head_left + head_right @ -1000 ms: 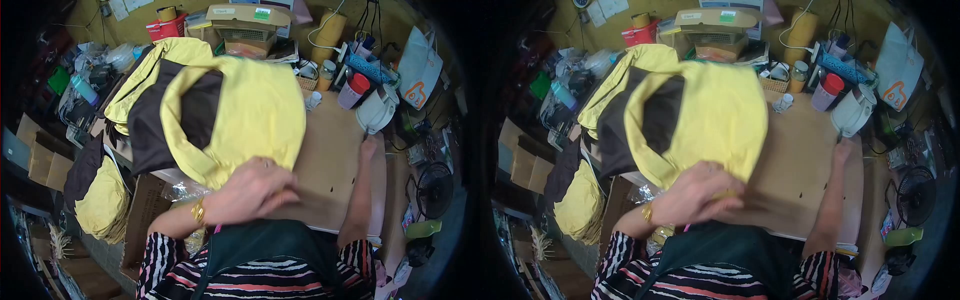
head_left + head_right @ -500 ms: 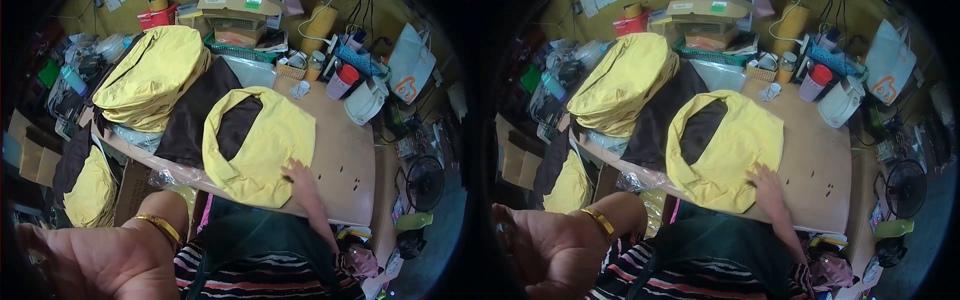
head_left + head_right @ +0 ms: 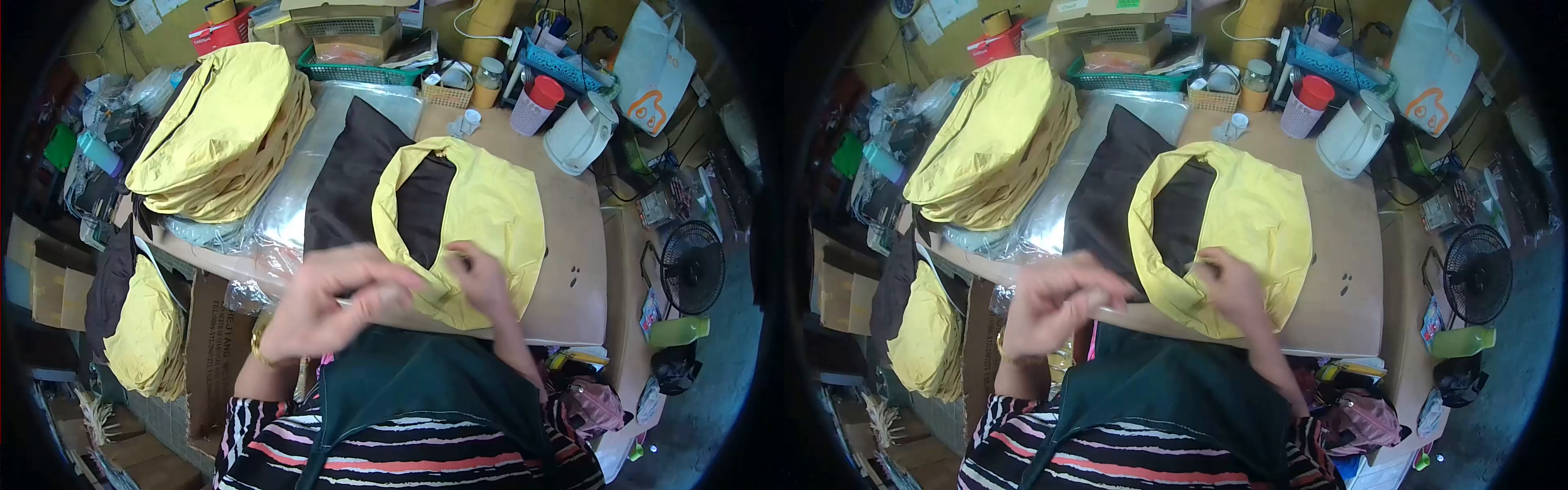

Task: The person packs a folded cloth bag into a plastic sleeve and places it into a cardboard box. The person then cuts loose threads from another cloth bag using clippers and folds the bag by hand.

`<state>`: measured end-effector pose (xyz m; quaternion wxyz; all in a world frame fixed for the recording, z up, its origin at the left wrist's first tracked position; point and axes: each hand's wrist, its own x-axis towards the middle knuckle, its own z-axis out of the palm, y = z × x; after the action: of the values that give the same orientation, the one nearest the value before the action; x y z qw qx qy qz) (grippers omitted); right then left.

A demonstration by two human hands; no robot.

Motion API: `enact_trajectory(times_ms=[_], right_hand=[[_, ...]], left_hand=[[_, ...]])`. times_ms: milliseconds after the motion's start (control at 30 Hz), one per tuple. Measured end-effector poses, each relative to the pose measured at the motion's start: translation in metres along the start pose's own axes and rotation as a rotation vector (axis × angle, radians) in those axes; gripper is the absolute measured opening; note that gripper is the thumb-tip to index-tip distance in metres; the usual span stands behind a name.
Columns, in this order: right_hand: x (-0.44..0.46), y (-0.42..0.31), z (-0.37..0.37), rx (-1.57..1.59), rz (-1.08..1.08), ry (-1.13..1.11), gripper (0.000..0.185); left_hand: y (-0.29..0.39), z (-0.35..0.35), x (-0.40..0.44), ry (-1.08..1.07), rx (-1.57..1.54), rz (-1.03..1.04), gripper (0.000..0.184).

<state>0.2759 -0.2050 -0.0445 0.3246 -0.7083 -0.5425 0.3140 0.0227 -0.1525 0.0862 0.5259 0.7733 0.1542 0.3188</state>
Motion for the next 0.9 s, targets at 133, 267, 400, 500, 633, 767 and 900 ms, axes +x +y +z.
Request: enact_trajectory(times_ms=[133, 267, 400, 500, 633, 767, 900], right_hand=[[0.007, 0.004, 0.060, -0.251, -0.243, 0.055, 0.048], [0.014, 0.003, 0.051, -0.252, -0.242, -0.018, 0.041], [0.021, 0.033, 0.058, 0.110, -0.264, -0.045, 0.024], [0.023, 0.050, 0.042, 0.718, 0.128, 0.215, 0.016], [0.031, 0.072, 0.024, 1.389, 0.131, 0.121, 0.011], [0.032, 0.056, 0.026, 1.072, 0.179, 0.088, 0.015], [0.035, 0.061, 0.031, 1.092, 0.125, 0.069, 0.015]], left_hand=[[0.027, 0.050, 0.014, -0.342, -0.534, 0.329, 0.053], [0.060, 0.121, 0.008, -0.480, -1.462, 0.108, 0.081], [0.071, 0.127, 0.023, -0.305, -0.988, 0.051, 0.050], [0.012, 0.069, 0.037, -0.586, -0.626, 0.058, 0.024], [-0.110, 0.086, 0.004, -0.806, -0.327, -0.346, 0.021], [-0.147, 0.099, -0.008, -0.882, -0.044, -0.425, 0.024], [-0.151, 0.113, -0.009, -1.008, 0.208, -0.227, 0.028]])
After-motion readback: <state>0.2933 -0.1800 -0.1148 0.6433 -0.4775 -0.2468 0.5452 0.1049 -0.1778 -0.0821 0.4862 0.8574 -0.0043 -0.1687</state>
